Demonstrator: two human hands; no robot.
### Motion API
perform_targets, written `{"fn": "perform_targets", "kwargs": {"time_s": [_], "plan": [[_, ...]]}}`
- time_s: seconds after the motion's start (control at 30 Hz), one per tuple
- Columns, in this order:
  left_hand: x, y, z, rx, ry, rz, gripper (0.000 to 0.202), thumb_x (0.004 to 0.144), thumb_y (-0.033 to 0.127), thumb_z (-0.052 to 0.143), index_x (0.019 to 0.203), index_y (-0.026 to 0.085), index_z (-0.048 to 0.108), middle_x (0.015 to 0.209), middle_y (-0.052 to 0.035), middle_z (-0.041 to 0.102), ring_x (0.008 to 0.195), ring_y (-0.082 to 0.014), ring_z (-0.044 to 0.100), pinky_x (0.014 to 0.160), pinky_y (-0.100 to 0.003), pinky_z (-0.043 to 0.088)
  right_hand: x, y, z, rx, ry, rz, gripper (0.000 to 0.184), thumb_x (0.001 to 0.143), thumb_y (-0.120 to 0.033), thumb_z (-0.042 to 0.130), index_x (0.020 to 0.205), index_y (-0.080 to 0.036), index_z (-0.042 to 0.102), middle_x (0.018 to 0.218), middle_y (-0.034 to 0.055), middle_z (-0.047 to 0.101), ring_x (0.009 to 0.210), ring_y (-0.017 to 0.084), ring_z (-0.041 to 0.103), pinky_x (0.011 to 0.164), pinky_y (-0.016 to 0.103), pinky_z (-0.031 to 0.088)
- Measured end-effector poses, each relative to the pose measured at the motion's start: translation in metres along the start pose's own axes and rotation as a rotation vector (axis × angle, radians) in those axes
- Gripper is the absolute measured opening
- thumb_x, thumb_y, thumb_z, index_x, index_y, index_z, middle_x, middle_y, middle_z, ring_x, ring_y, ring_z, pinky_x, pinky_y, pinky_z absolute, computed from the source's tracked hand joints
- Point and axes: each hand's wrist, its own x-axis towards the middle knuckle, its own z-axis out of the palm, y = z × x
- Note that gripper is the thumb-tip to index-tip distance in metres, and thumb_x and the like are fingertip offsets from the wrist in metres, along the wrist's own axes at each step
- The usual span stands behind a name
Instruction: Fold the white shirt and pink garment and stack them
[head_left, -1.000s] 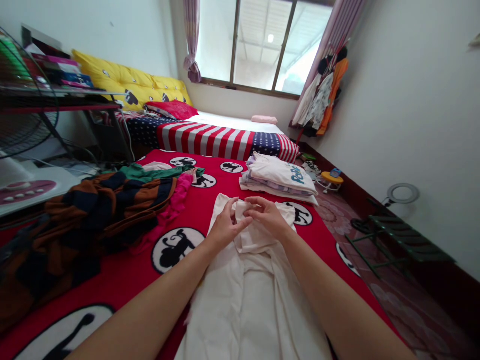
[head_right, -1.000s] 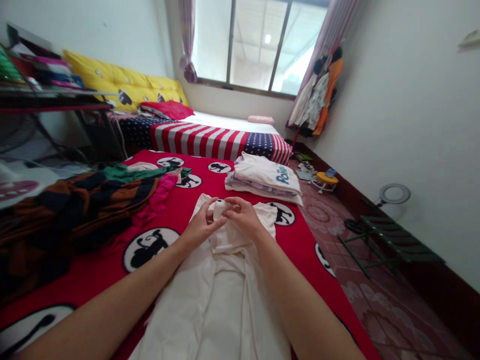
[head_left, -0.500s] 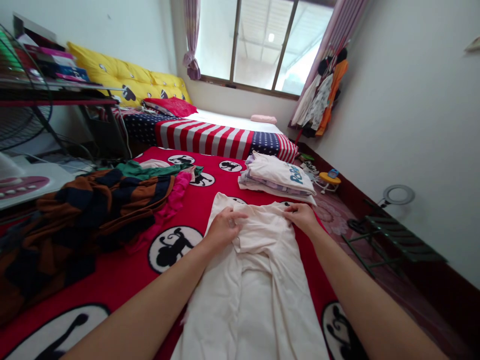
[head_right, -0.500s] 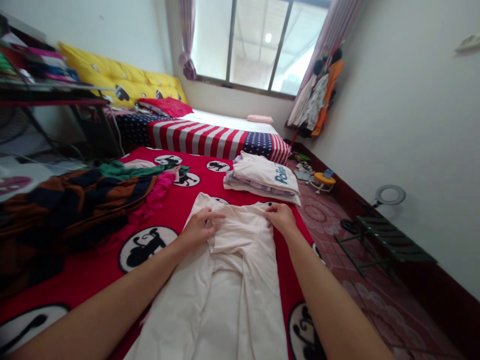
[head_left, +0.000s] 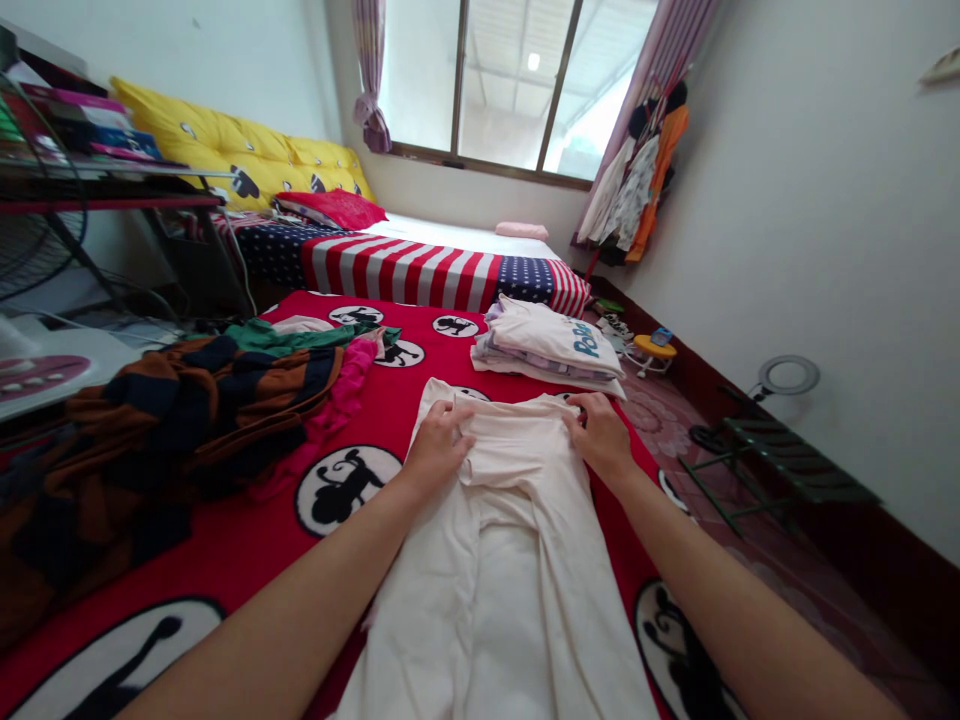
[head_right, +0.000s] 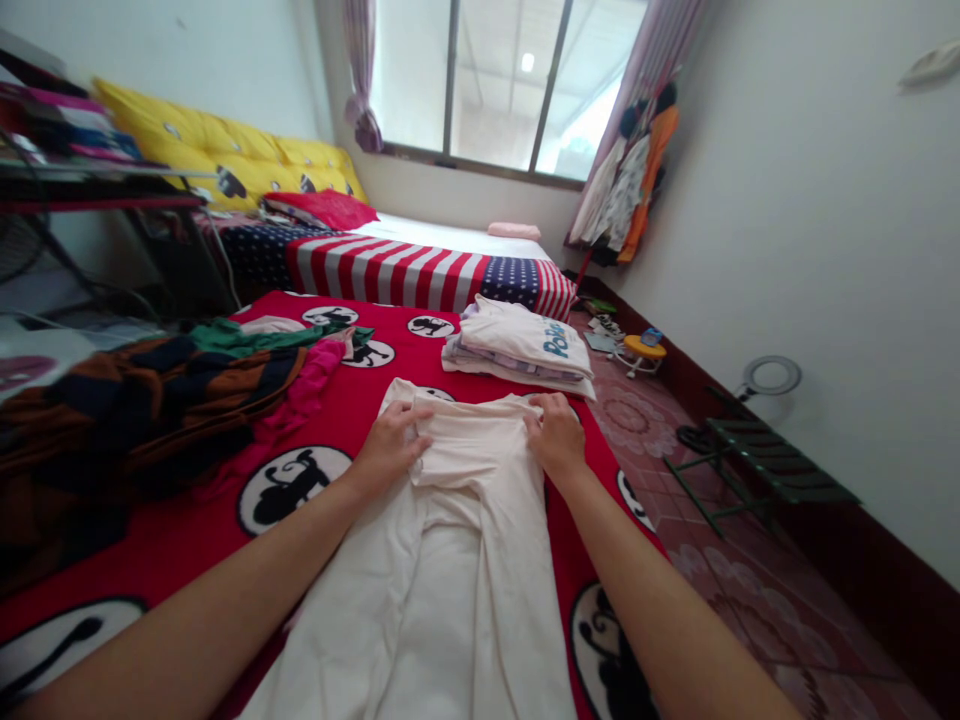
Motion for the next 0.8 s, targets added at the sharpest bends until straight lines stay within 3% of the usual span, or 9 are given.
{"fn": "perform_targets", "kwargs": {"time_s": [0.1, 0.2, 0.3, 0.4, 0.57, 0.73, 0.8], "plan": [[0.002, 0.007, -0.011, 0.054, 0.053, -0.012, 0.026, 0.072, 0.015, 0.066, 0.098, 0.02, 0.07, 0.115, -0.0082, 0.055, 0.099, -0.0219, 0.059, 0.089, -0.034, 0.048, -0.03, -0.023, -0.021, 0.149, -0.068, -0.203, 0.008, 0.083, -0.02, 0.056, 0.086, -0.021, 0.063, 0.092, 0.0025, 0.062, 0.074, 0.014, 0.059, 0.073, 0.026, 0.044], [0.005, 0.019, -0.024, 0.04, -0.044, -0.018, 0.01, 0.075, 0.027, 0.068, 0.079, 0.019, 0.071, 0.092, -0.0048, 0.065, 0.077, -0.017, 0.06, 0.071, -0.028, 0.048, -0.063, -0.046, -0.033, 0.25, -0.204, -0.358, 0.009, 0.084, -0.019, 0.056, 0.079, -0.022, 0.063, 0.082, 0.0009, 0.062, 0.072, 0.014, 0.057, 0.069, 0.025, 0.042], [0.005, 0.03, -0.033, -0.038, -0.308, -0.012, 0.022, 0.071, 0.041, 0.07, 0.071, 0.02, 0.071, 0.069, -0.0012, 0.066, 0.061, -0.014, 0.057, 0.056, -0.023, 0.041, -0.085, -0.059, -0.033, 0.199, -0.245, -0.344, 0.006, 0.081, -0.022, 0.062, 0.086, -0.023, 0.064, 0.083, 0.0011, 0.062, 0.071, 0.014, 0.056, 0.066, 0.025, 0.041], [0.003, 0.037, -0.035, -0.003, -0.471, 0.024, 0.02, 0.061, 0.036, 0.074, 0.074, 0.021, 0.072, 0.068, 0.0002, 0.068, 0.059, -0.0137, 0.058, 0.051, -0.021, 0.037, -0.091, -0.062, -0.029, 0.107, -0.247, -0.306, 0.012, 0.08, -0.019, 0.061, 0.091, -0.024, 0.064, 0.085, 0.001, 0.061, 0.07, 0.014, 0.056, 0.063, 0.024, 0.039], [0.001, 0.037, -0.039, -0.008, -0.588, 0.09, 0.01, 0.061, 0.017, 0.063, 0.064, 0.02, 0.072, 0.059, 0.0005, 0.066, 0.054, -0.0129, 0.057, 0.049, -0.02, 0.036, -0.09, -0.06, -0.032, 0.136, -0.239, -0.325, 0.012, 0.08, -0.013, 0.055, 0.075, -0.021, 0.062, 0.082, 0.002, 0.061, 0.069, 0.013, 0.055, 0.063, 0.024, 0.038], [0.002, 0.037, -0.041, -0.031, -0.711, 0.076, 0.01, 0.059, 0.015, 0.065, 0.063, 0.019, 0.073, 0.056, 0.0004, 0.065, 0.052, -0.0131, 0.056, 0.049, -0.02, 0.036, -0.096, -0.057, -0.033, 0.256, -0.391, -0.337, 0.015, 0.08, -0.01, 0.054, 0.075, -0.021, 0.064, 0.079, 0.0012, 0.061, 0.068, 0.013, 0.056, 0.061, 0.023, 0.04], [0.002, 0.038, -0.04, 0.014, -0.673, 0.076, 0.006, 0.064, 0.021, 0.067, 0.062, 0.018, 0.072, 0.055, 0.0, 0.064, 0.052, -0.0133, 0.055, 0.049, -0.021, 0.036, -0.097, -0.055, -0.035, 0.295, -0.416, -0.332, 0.012, 0.082, -0.014, 0.055, 0.079, -0.022, 0.065, 0.08, 0.001, 0.061, 0.069, 0.013, 0.057, 0.063, 0.023, 0.041]]}}
